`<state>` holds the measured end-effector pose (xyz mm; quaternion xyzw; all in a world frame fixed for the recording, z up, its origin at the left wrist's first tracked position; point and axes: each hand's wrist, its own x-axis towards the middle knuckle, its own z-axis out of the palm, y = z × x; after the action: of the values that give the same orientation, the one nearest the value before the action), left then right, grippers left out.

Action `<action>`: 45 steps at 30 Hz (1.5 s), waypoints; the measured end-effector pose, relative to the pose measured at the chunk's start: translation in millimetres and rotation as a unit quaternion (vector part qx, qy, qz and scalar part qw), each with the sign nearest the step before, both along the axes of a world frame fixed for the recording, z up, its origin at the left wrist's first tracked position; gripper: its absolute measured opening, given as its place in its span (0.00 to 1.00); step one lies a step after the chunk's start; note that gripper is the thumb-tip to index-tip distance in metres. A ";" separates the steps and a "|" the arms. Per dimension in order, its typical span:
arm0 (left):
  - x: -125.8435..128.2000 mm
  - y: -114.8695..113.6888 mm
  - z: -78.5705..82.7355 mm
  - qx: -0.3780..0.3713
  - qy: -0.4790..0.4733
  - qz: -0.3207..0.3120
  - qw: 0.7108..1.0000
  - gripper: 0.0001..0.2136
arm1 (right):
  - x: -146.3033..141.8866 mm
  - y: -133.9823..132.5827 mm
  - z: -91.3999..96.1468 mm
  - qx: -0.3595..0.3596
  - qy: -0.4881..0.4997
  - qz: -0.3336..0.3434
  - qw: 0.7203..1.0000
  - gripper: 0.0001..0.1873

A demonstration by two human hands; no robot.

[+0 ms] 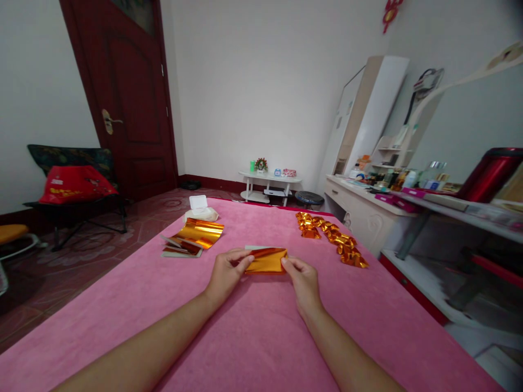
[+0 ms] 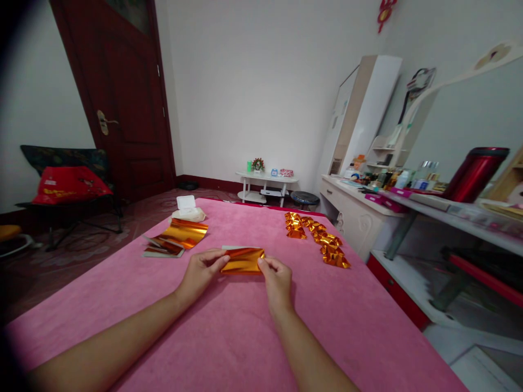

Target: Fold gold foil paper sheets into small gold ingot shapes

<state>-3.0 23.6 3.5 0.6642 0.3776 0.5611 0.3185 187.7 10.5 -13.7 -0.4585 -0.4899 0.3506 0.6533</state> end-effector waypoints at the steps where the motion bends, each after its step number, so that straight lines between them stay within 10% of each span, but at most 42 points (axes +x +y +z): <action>1: -0.2 0.6 -0.3 -0.012 -0.013 0.004 1.000 0.09 | -0.6 -0.8 1.3 -0.001 0.009 -0.001 1.000 0.11; 45: 2.1 -0.7 -0.8 -0.100 -0.084 -0.012 0.991 0.08 | -2.5 -1.8 5.4 0.025 0.045 -0.059 0.997 0.11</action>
<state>-1.0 22.9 2.7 0.5840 0.3959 0.5705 0.4204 185.2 8.6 -8.4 -0.4535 -0.4409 0.3195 0.7056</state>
